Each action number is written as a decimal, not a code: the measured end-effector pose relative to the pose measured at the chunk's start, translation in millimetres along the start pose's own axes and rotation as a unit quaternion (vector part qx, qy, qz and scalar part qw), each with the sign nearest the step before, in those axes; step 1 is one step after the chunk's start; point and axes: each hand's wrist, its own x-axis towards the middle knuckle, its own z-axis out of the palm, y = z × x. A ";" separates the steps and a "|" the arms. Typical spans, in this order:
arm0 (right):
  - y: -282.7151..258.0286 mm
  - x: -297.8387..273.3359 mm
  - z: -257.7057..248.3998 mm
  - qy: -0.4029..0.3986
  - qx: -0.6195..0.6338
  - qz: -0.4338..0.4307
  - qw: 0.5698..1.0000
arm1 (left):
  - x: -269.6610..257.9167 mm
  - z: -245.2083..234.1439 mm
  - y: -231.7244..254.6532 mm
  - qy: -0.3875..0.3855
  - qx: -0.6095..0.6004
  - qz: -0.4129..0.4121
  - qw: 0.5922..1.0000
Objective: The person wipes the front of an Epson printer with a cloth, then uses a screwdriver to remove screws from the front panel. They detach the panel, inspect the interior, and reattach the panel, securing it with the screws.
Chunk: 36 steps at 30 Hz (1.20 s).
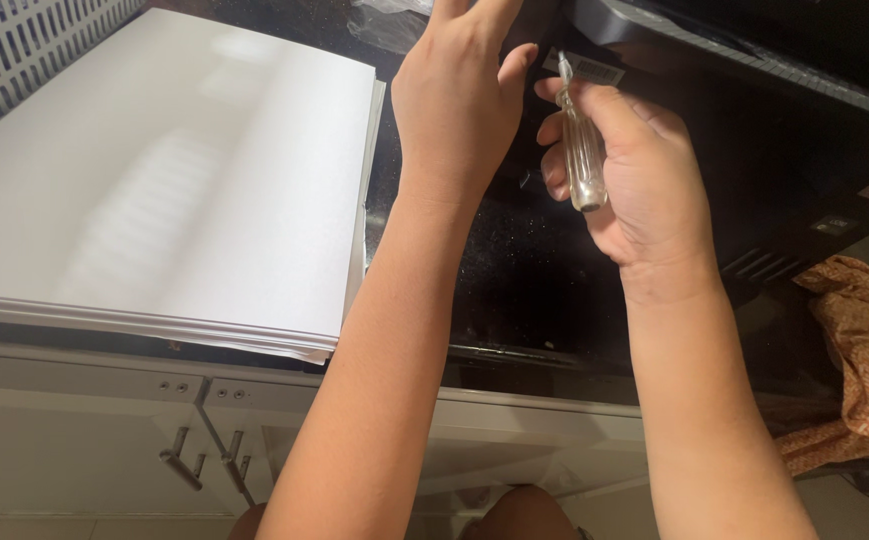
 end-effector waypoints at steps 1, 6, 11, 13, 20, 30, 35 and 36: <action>0.3 1.0 0.3 0.000 0.002 -0.001 1.000 | -0.2 0.6 -0.4 0.002 0.000 0.000 1.000; 0.4 3.6 1.6 0.000 0.010 -0.018 1.000 | -2.0 3.8 -2.5 0.015 0.002 0.004 1.000; 1.7 4.6 2.7 -0.006 0.007 -0.031 0.999 | -0.8 8.7 -5.3 0.029 0.029 0.016 0.999; 2.3 5.0 2.8 -0.004 0.003 -0.037 0.999 | -1.1 10.0 -5.7 0.033 0.026 0.019 0.999; 2.2 7.3 -0.1 0.002 -0.007 -0.046 0.999 | -0.5 14.6 -7.2 0.038 0.046 0.020 0.998; 0.1 7.5 0.9 0.006 -0.018 -0.040 0.999 | -2.8 17.7 -11.2 0.061 0.038 0.040 0.997; -1.2 7.5 0.7 0.008 -0.028 -0.043 0.999 | -2.7 20.1 -14.0 0.061 0.036 0.039 0.997; -1.5 7.6 1.0 0.006 -0.029 -0.045 0.999 | -2.5 20.5 -14.6 0.062 0.033 0.037 0.997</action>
